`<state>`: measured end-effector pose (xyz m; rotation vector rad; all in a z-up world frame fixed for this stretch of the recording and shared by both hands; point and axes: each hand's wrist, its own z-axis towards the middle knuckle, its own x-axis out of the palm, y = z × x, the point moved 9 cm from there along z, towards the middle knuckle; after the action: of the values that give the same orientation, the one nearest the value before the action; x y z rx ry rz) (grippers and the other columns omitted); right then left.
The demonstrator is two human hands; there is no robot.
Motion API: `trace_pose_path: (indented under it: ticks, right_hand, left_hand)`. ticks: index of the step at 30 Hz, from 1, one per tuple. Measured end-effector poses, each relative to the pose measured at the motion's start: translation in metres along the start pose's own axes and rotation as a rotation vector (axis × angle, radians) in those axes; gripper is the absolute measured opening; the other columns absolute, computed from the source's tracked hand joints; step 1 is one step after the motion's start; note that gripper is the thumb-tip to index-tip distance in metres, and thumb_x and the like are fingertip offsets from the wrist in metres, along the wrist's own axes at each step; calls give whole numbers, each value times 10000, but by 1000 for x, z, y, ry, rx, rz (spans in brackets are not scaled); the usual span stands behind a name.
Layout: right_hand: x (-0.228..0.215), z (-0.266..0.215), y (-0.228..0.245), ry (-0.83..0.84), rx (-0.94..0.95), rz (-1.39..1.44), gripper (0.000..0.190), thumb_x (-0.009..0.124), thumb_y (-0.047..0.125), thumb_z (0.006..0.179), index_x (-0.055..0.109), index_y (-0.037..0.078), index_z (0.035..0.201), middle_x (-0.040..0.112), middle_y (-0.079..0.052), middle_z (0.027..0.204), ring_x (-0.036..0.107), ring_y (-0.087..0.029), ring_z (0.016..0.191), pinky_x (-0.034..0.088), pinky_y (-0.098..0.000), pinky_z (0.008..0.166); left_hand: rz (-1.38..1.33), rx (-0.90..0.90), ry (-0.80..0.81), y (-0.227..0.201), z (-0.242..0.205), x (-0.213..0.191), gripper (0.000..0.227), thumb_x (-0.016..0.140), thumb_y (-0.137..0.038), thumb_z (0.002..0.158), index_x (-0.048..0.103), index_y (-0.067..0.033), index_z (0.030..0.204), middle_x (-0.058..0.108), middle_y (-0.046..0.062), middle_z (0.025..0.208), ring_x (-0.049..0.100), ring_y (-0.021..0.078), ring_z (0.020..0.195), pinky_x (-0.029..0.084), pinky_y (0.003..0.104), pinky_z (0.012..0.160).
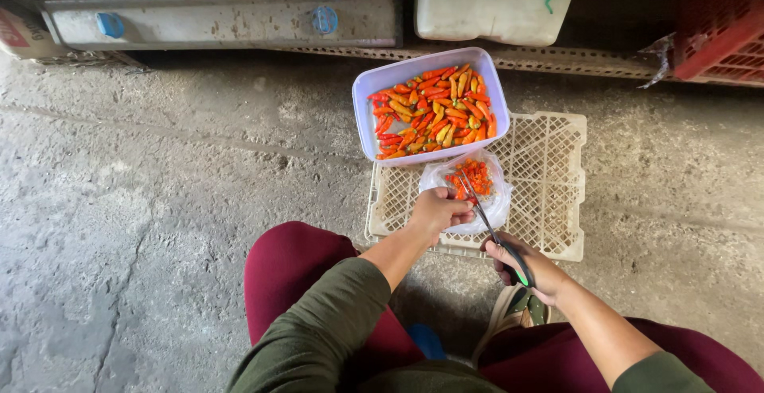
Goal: The person sits on the floor and uses scissors to cut red chilies from a plastic container into small pieces, placing them into a plastic bag. The person handles the chilies one at a time, cutting them repeatedly throughout the clip.
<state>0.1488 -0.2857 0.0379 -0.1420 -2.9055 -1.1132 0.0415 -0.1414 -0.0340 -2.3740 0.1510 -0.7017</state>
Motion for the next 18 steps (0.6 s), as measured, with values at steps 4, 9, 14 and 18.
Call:
trace_pose_path:
  ticks: [4, 9, 14, 18]
  right_hand:
    - [3, -3, 4, -1, 5, 12, 506, 689, 479, 873, 649, 57, 1149, 470, 12, 672, 475, -114, 542, 412, -277, 468]
    - [2, -8, 6, -56, 45, -92, 459, 679, 458, 887, 668, 56, 1109, 466, -1, 631, 439, -126, 498, 366, -284, 433]
    - [2, 3, -3, 8, 51, 31, 450, 661, 482, 890, 646, 90, 1110, 499, 12, 697, 492, -110, 590, 430, -282, 524]
    - [-9, 13, -27, 7, 21, 43, 444, 674, 464, 879, 638, 91, 1116, 503, -6, 700, 476, -133, 597, 376, -293, 536]
  left_hand:
    - [5, -1, 1, -1, -3, 1, 243, 715, 40, 869, 581, 74, 1069, 720, 171, 1001, 739, 244, 811, 652, 318, 749]
    - [4, 11, -12, 0, -1, 1, 229, 721, 27, 878, 586, 74, 1056, 713, 161, 978, 735, 232, 815, 657, 320, 754]
    - [-12, 34, -79, 6, 17, -15, 214, 715, 21, 875, 593, 70, 1045, 719, 171, 955, 736, 242, 795, 663, 330, 724]
    - [-56, 94, 30, 18, 33, -7, 228, 746, 53, 836, 616, 86, 1019, 721, 187, 940, 733, 267, 734, 649, 370, 660]
